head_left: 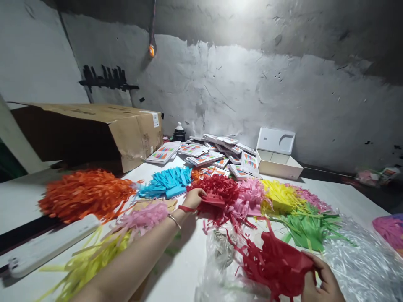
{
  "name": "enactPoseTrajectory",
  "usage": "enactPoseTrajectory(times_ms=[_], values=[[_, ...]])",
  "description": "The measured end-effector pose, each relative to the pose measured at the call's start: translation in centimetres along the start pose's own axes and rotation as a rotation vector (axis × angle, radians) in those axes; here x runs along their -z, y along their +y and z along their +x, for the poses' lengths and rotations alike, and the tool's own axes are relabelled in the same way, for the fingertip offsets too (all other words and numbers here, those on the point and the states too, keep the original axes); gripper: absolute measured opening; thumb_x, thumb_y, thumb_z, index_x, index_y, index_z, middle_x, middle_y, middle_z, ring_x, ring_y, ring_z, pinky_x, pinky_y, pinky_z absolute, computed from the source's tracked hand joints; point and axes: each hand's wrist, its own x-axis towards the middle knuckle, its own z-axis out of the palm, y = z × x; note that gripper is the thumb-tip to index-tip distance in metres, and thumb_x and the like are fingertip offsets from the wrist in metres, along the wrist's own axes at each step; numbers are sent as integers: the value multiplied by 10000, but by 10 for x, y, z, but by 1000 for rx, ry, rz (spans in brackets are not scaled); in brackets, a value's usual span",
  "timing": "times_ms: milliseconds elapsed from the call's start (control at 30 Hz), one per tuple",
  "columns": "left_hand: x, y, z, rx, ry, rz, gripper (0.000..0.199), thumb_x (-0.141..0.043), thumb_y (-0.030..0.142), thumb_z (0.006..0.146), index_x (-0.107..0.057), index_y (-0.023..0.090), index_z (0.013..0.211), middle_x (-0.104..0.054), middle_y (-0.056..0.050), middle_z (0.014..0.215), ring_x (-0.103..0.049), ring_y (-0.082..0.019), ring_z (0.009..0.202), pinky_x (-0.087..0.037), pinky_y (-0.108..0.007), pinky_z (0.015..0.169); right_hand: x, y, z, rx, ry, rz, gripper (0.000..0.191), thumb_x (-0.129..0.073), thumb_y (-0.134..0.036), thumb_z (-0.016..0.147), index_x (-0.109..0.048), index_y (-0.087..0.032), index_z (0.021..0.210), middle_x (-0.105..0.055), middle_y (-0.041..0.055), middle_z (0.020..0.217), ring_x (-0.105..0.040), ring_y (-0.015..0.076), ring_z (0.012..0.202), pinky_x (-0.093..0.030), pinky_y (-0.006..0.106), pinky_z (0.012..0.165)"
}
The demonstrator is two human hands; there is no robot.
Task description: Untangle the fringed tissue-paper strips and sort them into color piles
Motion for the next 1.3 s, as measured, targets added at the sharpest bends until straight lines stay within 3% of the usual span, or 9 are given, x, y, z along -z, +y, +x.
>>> enactPoseTrajectory(times_ms=[167,267,333,567,733,833,933,1100,1300], values=[[-25,58,-74,-236,-111,50,212,-659,372,908,-693,169,962,-686,-115,1072,-635,-264,1061,-489,-464,1009,-12,-24,-20,381,-41,42,243,-492,-178,860,-649,-234,1036,-721,72,955,-678,250,878,-512,338,709],[-48,98,-139,-514,-343,55,680,-844,478,703,-603,204,1276,-632,-174,1286,-597,-323,1183,-485,-447,1035,-12,-43,-30,783,-51,179,209,-511,-132,911,-626,-216,1063,-717,60,880,-667,237,842,-492,436,887],[-54,114,-171,-661,-388,114,781,-804,458,760,-469,213,1421,-603,-194,1327,-589,-333,1187,-488,-462,1022,-4,-56,-35,983,-68,225,194,-556,-121,923,-619,-197,1089,-710,46,851,-668,204,772,-471,455,932],[-15,124,-202,-746,-260,198,260,-501,106,940,-632,213,1137,-717,-121,994,-643,-240,896,-522,-367,800,35,-89,-56,1057,-166,182,252,-541,-55,943,-611,-115,1177,-672,69,868,-638,174,767,-446,446,926],[34,141,-226,-567,-476,19,246,-522,374,986,-684,248,1123,-702,-126,1045,-644,-273,986,-526,-416,895,58,-101,-77,1059,-142,184,317,-512,4,924,-646,-148,1168,-620,44,823,-612,163,741,-427,455,896],[48,140,-229,-337,-359,-111,490,-524,610,942,-651,272,1272,-673,-144,1246,-610,-312,1180,-488,-449,1011,69,-102,-93,1090,-130,249,363,-533,2,896,-637,-134,1217,-618,49,831,-619,167,752,-417,469,897],[43,132,-226,-65,-399,-155,528,-647,661,841,-727,240,1150,-718,-119,1170,-636,-300,1122,-505,-403,963,77,-98,-110,1124,-125,292,369,-535,-7,880,-643,-115,1216,-646,77,867,-637,194,810,-419,478,901],[28,122,-232,207,-656,-365,564,-710,712,737,-673,157,642,-606,-16,609,-536,-149,585,-457,-256,581,81,-85,-133,1119,-160,297,357,-513,19,882,-650,-102,1189,-660,69,857,-646,179,808,-407,469,933],[25,105,-255,345,-686,-363,701,-504,848,775,-583,157,686,-501,17,590,-404,-97,479,-321,-213,446,80,-63,-151,1051,-87,310,231,-510,-36,961,-679,-57,1117,-618,67,841,-616,159,788,-402,466,916]])
